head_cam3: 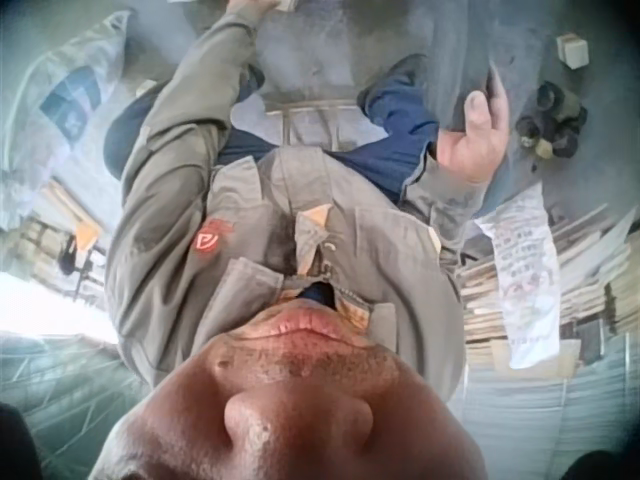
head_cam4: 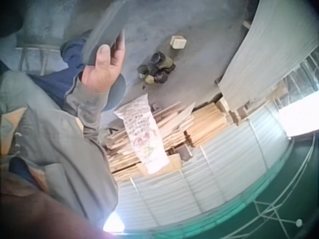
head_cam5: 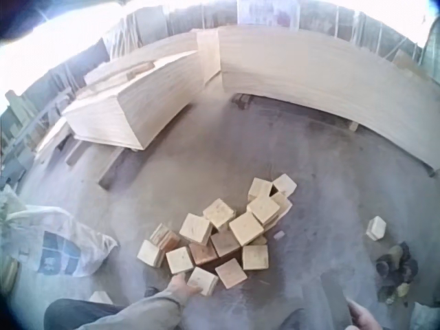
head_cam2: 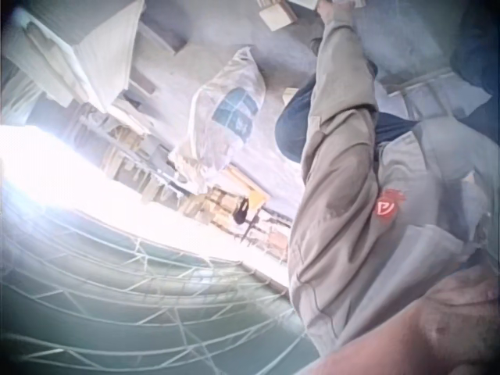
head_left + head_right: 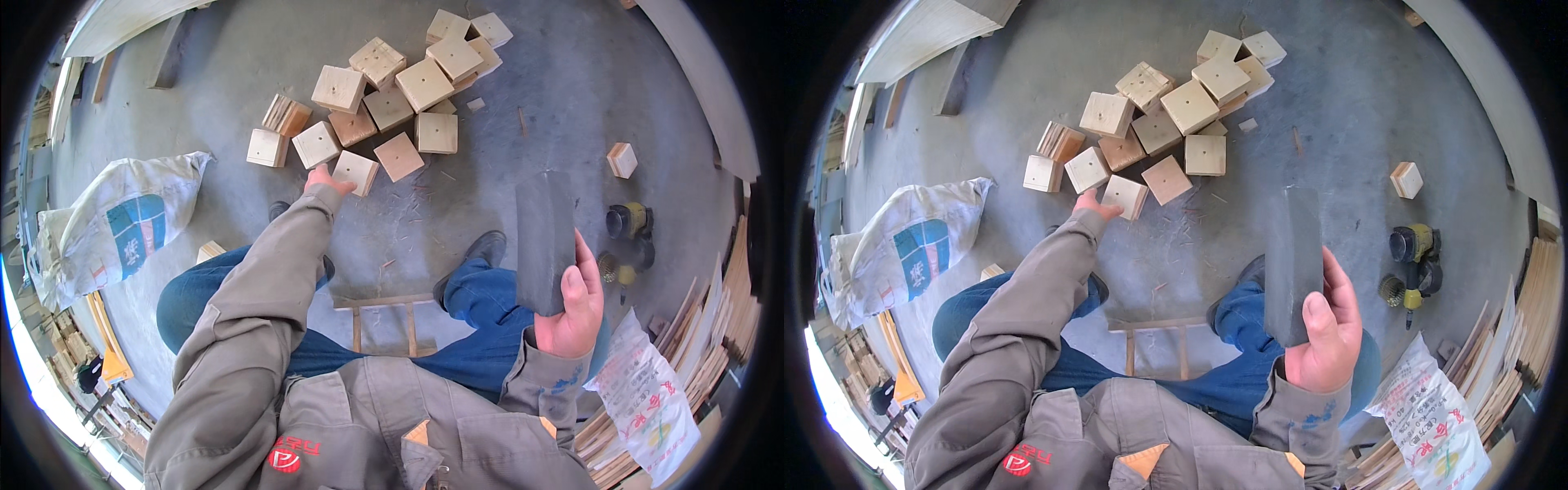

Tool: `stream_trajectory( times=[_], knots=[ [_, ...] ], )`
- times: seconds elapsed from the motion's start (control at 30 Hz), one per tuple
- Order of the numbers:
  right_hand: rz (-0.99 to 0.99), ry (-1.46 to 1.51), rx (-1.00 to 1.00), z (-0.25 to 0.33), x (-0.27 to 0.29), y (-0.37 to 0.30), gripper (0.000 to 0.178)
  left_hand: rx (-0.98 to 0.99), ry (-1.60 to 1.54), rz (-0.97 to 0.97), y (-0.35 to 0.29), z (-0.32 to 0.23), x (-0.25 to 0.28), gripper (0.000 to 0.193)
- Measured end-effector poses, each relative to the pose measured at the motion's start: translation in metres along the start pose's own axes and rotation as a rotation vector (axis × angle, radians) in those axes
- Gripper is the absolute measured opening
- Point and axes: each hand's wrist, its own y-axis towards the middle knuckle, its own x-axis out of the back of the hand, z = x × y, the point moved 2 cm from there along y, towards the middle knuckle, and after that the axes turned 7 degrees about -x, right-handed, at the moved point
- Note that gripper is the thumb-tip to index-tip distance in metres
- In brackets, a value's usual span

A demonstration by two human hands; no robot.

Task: The person sits on the floor and sands small wooden blocks using a sanding block. They pick up blocks one at a time, sand multiple sides, and place them back on the floor.

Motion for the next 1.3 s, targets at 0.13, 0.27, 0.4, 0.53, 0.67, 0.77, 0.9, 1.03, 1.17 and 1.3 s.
stream_trajectory(
  times=[0.13, 0.27, 0.4, 0.53, 0.67, 0.77, 0.9, 1.03, 1.17, 1.3],
  knots=[
    [-0.002, -0.024, -0.012, 0.0, 0.001, 0.005, 0.063, -0.006, -0.037, -0.059, 0.008, -0.001, -0.011, 0.099],
    [-0.011, -0.033, -0.023, 0.0, 0.0, 0.007, 0.066, -0.02, -0.011, -0.019, 0.006, -0.01, -0.02, 0.088],
    [-0.043, -0.048, -0.033, -0.001, -0.001, 0.008, 0.07, -0.062, 0.012, -0.253, -0.033, -0.031, -0.037, 0.073],
    [-0.077, -0.069, -0.033, -0.001, -0.004, 0.009, 0.075, -0.169, -0.205, -0.411, -0.055, -0.017, -0.049, 0.057],
    [-0.088, -0.081, -0.025, 0.002, -0.008, 0.005, 0.076, -0.202, -0.263, -0.464, -0.041, 0.009, -0.065, 0.053],
    [-0.089, -0.084, -0.021, 0.0, -0.008, 0.004, 0.076, 0.043, -0.455, -0.206, -0.025, 0.012, -0.058, 0.054],
    [-0.113, -0.105, -0.031, 0.0, -0.007, 0.001, 0.077, 0.12, -0.533, -0.153, -0.037, -0.001, -0.049, 0.058],
    [-0.117, -0.129, -0.022, -0.002, -0.009, -0.001, 0.076, 0.14, -0.487, -0.24, -0.04, -0.005, -0.05, 0.068],
    [-0.111, -0.189, -0.015, -0.002, -0.008, 0.001, 0.072, 0.153, -0.57, -0.293, -0.05, -0.014, -0.045, 0.085],
    [-0.089, -0.216, 0.018, 0.002, -0.014, -0.003, 0.068, -0.133, -0.216, -0.339, -0.054, -0.002, -0.039, 0.09]
  ],
)
